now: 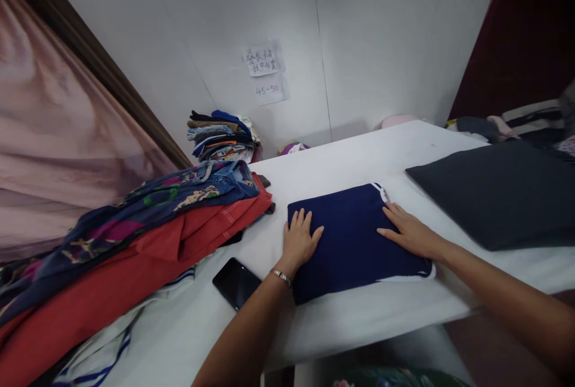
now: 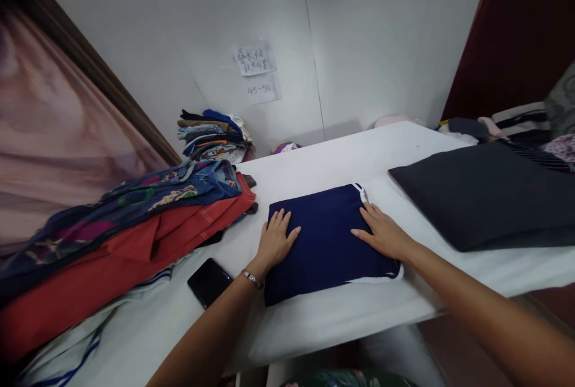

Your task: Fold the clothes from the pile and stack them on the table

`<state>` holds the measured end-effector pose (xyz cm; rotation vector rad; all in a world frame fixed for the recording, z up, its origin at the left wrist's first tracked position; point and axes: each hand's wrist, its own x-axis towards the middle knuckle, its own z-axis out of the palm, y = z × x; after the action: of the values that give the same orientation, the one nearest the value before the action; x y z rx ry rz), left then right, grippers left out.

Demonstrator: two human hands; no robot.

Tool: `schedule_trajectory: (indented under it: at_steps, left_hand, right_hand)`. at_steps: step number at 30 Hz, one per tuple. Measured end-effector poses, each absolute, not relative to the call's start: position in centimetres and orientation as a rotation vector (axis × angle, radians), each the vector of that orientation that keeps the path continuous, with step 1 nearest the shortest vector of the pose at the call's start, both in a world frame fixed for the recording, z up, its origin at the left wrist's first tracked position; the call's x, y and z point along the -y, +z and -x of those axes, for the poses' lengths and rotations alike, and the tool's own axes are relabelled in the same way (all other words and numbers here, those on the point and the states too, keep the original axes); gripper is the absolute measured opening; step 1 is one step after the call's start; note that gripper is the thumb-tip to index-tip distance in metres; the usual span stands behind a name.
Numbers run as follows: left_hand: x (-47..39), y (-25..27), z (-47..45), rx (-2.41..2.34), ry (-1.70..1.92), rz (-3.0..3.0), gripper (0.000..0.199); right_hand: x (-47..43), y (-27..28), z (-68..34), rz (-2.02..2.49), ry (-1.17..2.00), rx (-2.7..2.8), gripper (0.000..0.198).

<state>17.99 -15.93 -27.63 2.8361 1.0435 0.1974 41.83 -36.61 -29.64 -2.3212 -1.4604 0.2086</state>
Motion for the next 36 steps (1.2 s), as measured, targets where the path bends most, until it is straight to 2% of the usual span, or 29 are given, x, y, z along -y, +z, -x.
schedule_trajectory:
  at_steps: [4, 9, 15, 23, 30, 36]
  left_hand:
    - [15.1, -27.1, -18.2, -1.027, 0.187, -2.752, 0.061]
    - [12.0, -25.5, -19.9, -1.097, 0.367, -2.687, 0.044]
    - [8.0, -25.6, -22.2, -1.202, 0.195, -2.608, 0.037]
    - [6.3, -26.7, -23.0, -1.380, 0.120, -2.503, 0.032]
    - [7.3, -27.3, -23.0, -1.399, 0.187, -2.532, 0.032]
    - [6.6, -26.9, -22.8, -1.342, 0.221, -2.468, 0.026]
  right_hand:
    - [35.8, -28.6, -44.4, 2.241, 0.285, 1.368, 0.080]
    - [31.1, -27.8, -49.1, 2.103, 0.259, 1.149, 0.069]
    - [26.3, -28.4, -51.5, 2.017, 0.488, 1.141, 0.052]
    - [25.1, -29.5, -52.3, 2.215, 0.438, 1.108, 0.035]
    - [25.5, -30.2, -51.8, 2.298, 0.363, 1.164, 0.041]
    - [26.3, -28.2, -51.2, 2.311, 0.307, 1.216, 0.048]
